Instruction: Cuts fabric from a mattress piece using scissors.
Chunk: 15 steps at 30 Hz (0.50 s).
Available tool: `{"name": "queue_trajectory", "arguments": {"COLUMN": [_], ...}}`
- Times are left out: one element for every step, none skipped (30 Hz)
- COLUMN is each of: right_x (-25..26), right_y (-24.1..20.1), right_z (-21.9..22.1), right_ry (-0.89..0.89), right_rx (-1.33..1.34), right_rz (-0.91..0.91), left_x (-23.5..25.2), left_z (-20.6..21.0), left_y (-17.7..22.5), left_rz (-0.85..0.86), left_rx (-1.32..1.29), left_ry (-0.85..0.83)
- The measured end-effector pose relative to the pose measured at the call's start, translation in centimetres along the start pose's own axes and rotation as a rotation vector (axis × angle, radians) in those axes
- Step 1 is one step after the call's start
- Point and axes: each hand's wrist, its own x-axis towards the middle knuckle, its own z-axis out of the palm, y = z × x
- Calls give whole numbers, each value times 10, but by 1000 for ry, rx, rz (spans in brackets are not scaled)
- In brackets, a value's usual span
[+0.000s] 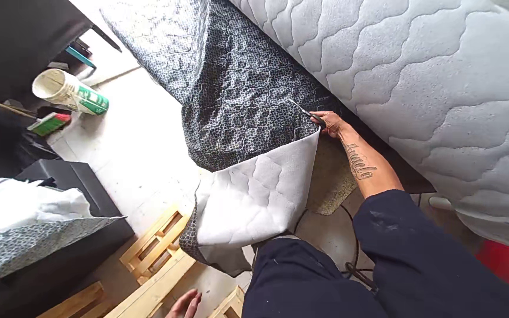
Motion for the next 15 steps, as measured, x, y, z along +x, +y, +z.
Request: {"name": "queue_trajectory", "arguments": {"right_x": [-1, -2, -1, 2, 2, 3, 5, 7, 11, 16, 23, 31, 37, 41, 45], "right_y": [-1, -1, -2, -4, -8, -14, -18, -20, -20, -20, -19, -17, -17, -20, -26], "right_z": [2, 3, 4, 7, 12, 18, 22, 25, 28, 27, 24, 19, 16, 17, 19], "right_ry": [3, 0, -2, -1, -5, 9, 20, 19, 25, 26, 11, -16, -36, -46, -59], "right_rx": [-12, -6, 15, 39, 55, 56, 48, 28, 9, -3, 5, 37, 72, 113, 148], "right_rz": [-2, 1, -2, -18, -42, -59, -65, -66, -67, -65, -55, -35, -12, 14, 40], "left_x": [20, 41, 63, 88, 114, 141, 172, 205, 240, 278, 317, 358, 401, 443, 484], "left_z": [-4, -10, -16, -22, -26, -29, -32, -35, -37, -38, -36, -31, -24, -14, -2], "left_y": [14, 27, 39, 54, 70, 89, 110, 130, 151, 174, 197, 220, 241, 260, 278], "left_rz": [44, 95, 152, 203, 240, 259, 272, 298, 325, 340, 340, 336, 328, 311, 284], "left_rx": [30, 38, 27, 8, -9, -14, -4, 11, 24, 19, 4, -4, -1, 13, 32], "left_ry": [-6, -3, 13, 33, 60, 99, 137, 171, 198, 207, 203, 189, 165, 135, 109]}}
